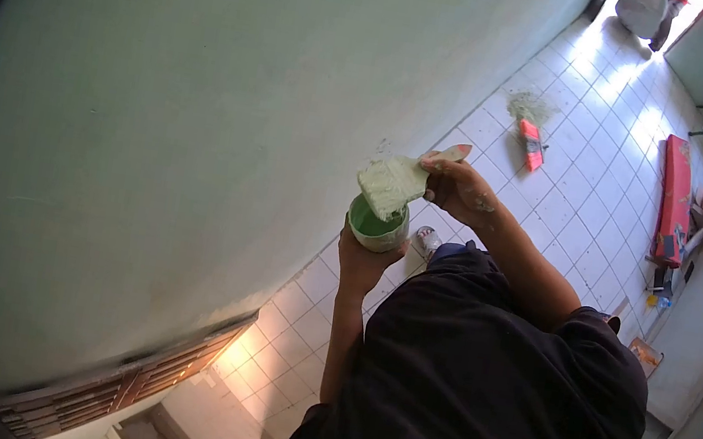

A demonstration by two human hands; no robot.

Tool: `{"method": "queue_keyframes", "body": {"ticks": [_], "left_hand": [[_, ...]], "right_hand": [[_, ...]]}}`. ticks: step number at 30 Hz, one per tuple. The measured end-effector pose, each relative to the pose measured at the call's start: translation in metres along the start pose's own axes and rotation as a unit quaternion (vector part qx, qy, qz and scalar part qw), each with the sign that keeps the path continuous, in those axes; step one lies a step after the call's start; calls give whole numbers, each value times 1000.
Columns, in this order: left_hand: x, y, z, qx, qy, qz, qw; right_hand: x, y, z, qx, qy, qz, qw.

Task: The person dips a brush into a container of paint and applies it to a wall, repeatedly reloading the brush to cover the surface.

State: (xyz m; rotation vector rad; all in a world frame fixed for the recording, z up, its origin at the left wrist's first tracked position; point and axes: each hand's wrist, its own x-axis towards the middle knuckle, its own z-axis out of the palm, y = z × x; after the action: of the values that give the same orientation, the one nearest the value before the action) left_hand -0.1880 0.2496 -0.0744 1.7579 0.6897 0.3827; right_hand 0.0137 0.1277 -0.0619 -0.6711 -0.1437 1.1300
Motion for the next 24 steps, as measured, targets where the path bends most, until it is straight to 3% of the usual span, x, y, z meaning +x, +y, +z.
{"method": "queue_keyframes", "body": {"ticks": [4, 15, 18, 20, 22, 24], "left_hand": [[20, -5, 7, -5, 6, -1, 1000], [59, -2, 26, -66, 40, 19, 997], [60, -10, 18, -46, 16, 18, 999], [55, -21, 11, -34, 27, 11, 999], [52, -18, -1, -19, 34, 19, 999], [44, -22, -11, -3, 44, 23, 999]], "right_hand": [[21, -1, -21, 66, -26, -10, 997], [52, -34, -40, 75, -38, 0, 996], [61, -33, -33, 79, 22, -6, 997], [64, -27, -32, 79, -16, -26, 996], [71, -21, -16, 84, 25, -42, 995], [79, -14, -7, 24, 41, -126, 991]]}}
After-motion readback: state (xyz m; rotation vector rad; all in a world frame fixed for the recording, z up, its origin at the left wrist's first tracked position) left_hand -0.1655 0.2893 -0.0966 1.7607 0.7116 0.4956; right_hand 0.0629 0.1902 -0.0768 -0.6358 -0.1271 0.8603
